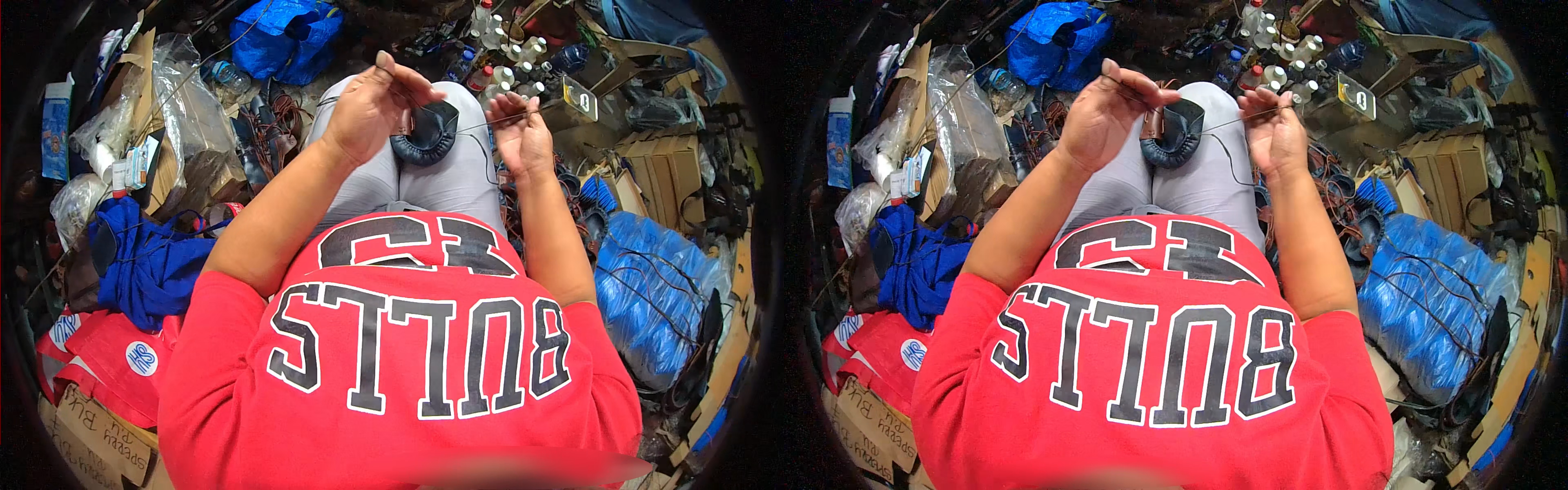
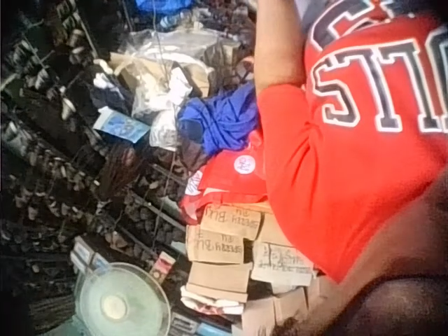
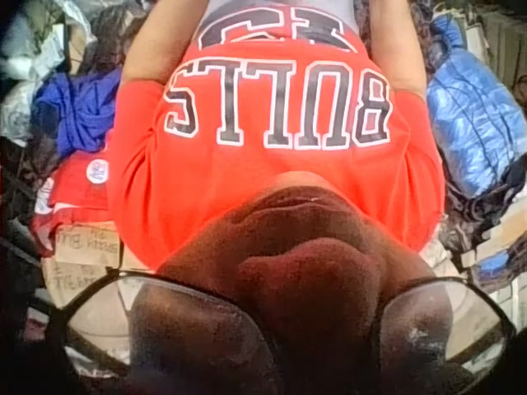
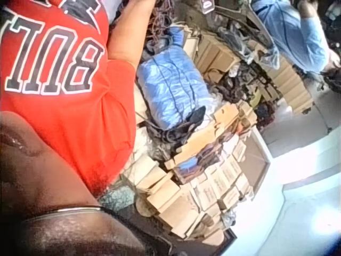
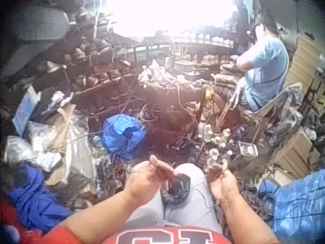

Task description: Manually stitching a black leather shoe component using a needle and thread.

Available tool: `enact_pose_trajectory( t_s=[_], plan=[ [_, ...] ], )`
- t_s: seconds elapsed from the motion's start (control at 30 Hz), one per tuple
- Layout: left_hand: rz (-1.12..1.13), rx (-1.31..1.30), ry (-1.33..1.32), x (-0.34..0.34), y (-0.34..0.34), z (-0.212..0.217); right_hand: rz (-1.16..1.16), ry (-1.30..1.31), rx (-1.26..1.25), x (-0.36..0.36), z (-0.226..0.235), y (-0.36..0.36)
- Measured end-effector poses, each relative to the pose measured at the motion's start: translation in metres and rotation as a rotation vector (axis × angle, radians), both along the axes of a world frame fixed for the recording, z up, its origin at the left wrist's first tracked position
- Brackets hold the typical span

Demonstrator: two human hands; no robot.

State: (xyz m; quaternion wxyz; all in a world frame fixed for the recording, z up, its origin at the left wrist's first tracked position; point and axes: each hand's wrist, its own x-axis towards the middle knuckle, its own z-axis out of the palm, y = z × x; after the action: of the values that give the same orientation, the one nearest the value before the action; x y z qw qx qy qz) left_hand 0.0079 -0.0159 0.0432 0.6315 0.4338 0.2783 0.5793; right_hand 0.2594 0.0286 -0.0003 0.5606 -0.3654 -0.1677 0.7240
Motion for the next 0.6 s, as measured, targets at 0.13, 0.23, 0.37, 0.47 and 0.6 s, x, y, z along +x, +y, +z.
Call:
enact_pose_trajectory(
  t_s=[0.13, 0.23, 0.37, 0.47, 0.6],
  plan=[
    [0.203, -0.509, -0.126, 0.0, 0.001, 0.018, 0.273, 0.243, -0.024, 0.01, 0.022, -0.015],
    [0.083, -0.588, -0.255, -0.025, -0.002, -0.019, 0.308, 0.154, -0.038, 0.021, 0.009, -0.029],
    [0.149, -0.503, 0.223, -0.048, 0.002, -0.002, 0.228, -0.223, -0.153, 0.044, 0.013, -0.033],
    [0.235, -0.09, 1.202, -0.131, -0.008, -0.007, 0.696, -0.937, -0.017, 0.12, 0.005, -0.024],
    [0.625, 0.134, 1.349, -0.144, -0.031, -0.023, 0.415, -1.186, 0.385, 0.107, 0.022, -0.009]
  ],
)
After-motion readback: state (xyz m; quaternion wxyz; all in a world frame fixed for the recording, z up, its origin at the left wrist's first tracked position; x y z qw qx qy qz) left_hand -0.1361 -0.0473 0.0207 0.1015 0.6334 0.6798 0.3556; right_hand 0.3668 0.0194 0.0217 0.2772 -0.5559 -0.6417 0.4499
